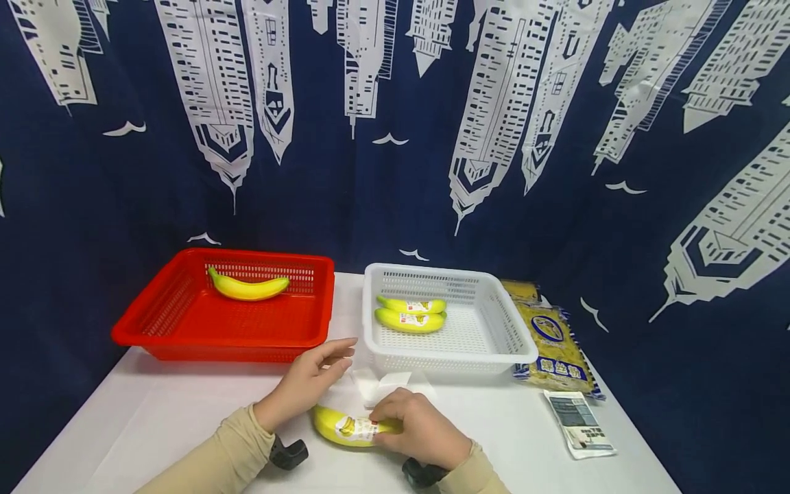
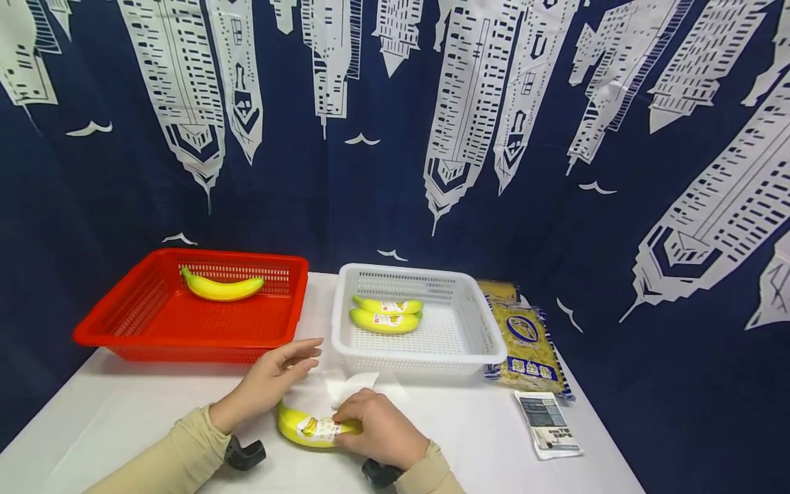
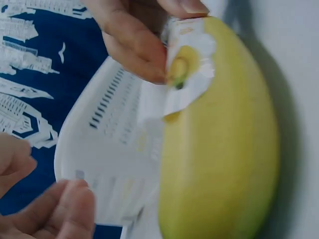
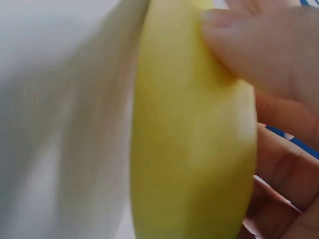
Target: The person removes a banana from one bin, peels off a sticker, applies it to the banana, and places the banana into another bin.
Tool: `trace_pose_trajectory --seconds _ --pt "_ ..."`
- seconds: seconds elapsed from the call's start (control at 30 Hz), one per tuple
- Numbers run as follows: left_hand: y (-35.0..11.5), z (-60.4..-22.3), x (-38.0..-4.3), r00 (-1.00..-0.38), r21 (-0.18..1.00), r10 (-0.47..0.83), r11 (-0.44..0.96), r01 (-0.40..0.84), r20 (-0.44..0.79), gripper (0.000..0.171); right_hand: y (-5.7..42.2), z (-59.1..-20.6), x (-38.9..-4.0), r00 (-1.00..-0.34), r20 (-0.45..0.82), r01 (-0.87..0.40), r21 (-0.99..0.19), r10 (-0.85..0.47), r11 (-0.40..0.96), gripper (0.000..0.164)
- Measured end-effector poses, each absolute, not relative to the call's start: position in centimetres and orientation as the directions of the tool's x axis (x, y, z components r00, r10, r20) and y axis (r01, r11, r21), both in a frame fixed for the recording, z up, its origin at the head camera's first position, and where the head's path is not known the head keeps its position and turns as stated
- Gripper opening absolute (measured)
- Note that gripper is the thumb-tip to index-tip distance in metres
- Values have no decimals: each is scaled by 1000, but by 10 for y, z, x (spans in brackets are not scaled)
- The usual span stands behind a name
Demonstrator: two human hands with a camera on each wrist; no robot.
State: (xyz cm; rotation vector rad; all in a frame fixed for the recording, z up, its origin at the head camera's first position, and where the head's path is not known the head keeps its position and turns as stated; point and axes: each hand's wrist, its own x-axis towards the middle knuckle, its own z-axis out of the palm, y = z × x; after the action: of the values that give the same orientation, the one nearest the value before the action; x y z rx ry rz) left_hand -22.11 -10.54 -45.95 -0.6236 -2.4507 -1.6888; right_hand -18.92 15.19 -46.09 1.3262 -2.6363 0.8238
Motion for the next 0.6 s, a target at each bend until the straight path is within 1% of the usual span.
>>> trace_pose_trajectory --seconds 0.07,0.13,0.23,0.3,0.47,0.6 --pt "-98 -458 -225 -915 896 282 258 362 289 41 159 -457 -187 -625 299 -763 -431 -721 483 23" --pt "-89 -457 -228 -928 920 262 220 326 266 38 168 -454 -185 -615 318 -773 -421 -721 474 23" --pt "-76 -460 -233 -947 949 199 138 283 253 29 181 -452 -182 -607 343 -783 -410 -717 468 24" --pt "-70 -463 -235 -957 956 143 116 269 252 24 188 -450 -180 -608 352 -784 -412 -712 465 25" --pt "-61 -476 -239 -955 953 45 69 295 293 22 203 -446 -178 -624 360 -765 -463 -694 448 27" --pt "-59 -482 -244 -951 950 14 51 309 309 21 212 -433 -179 -639 367 -738 -540 -676 405 27"
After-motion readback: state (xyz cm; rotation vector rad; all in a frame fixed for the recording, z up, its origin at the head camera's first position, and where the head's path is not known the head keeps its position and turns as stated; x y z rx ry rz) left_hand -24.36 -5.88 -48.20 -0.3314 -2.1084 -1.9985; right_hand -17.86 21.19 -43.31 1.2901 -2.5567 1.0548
